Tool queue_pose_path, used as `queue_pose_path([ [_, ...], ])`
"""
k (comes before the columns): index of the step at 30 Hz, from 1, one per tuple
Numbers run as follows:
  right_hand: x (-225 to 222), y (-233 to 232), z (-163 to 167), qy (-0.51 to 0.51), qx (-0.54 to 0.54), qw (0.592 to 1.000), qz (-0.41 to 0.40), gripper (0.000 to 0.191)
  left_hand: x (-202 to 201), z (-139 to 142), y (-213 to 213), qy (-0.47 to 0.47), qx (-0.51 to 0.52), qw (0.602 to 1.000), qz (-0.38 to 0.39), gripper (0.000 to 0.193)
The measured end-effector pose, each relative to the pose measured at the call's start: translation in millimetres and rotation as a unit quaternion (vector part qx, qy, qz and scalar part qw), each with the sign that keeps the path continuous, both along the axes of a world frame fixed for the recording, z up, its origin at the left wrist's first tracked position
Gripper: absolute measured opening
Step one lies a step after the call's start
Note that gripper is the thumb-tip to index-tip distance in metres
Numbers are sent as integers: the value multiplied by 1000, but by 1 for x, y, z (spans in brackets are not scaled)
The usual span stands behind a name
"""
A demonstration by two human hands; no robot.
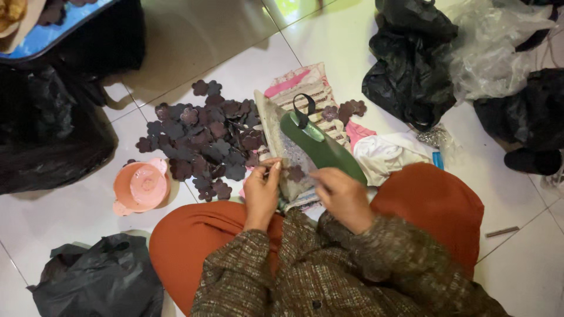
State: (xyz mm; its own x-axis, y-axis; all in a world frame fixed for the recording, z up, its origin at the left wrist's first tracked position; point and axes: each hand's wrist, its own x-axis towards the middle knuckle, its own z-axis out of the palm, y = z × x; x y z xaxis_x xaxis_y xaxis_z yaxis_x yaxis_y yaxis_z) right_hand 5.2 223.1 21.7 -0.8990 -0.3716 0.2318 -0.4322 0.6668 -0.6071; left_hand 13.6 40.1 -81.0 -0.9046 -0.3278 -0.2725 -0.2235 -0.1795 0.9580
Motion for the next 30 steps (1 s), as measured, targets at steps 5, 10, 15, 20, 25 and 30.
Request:
queue_pose_path([
  [5,-11,34,0,-76,-77,986,-128,20,-2,-3,-4,12,-68,996,-59,20],
  [10,-20,43,-10,-114,-136,966,-189,21,-3,2,-6,-15,-71,993,-88,20],
  [15,-24,40,-13,-144,-154,958,-195,22,-3,5,-8,-17,-75,993,-89,19],
  [20,-25,39,-11,-147,-108,963,-197,23,-1,7,-7,-36,-69,993,-89,19],
  [25,-25,38,-11,-148,-103,963,-202,24,-1,6,-7,-24,-58,994,-93,19],
  [30,-26,37,-9,-126,-102,969,-184,23,-1,10,-6,-26,-86,992,-93,18],
])
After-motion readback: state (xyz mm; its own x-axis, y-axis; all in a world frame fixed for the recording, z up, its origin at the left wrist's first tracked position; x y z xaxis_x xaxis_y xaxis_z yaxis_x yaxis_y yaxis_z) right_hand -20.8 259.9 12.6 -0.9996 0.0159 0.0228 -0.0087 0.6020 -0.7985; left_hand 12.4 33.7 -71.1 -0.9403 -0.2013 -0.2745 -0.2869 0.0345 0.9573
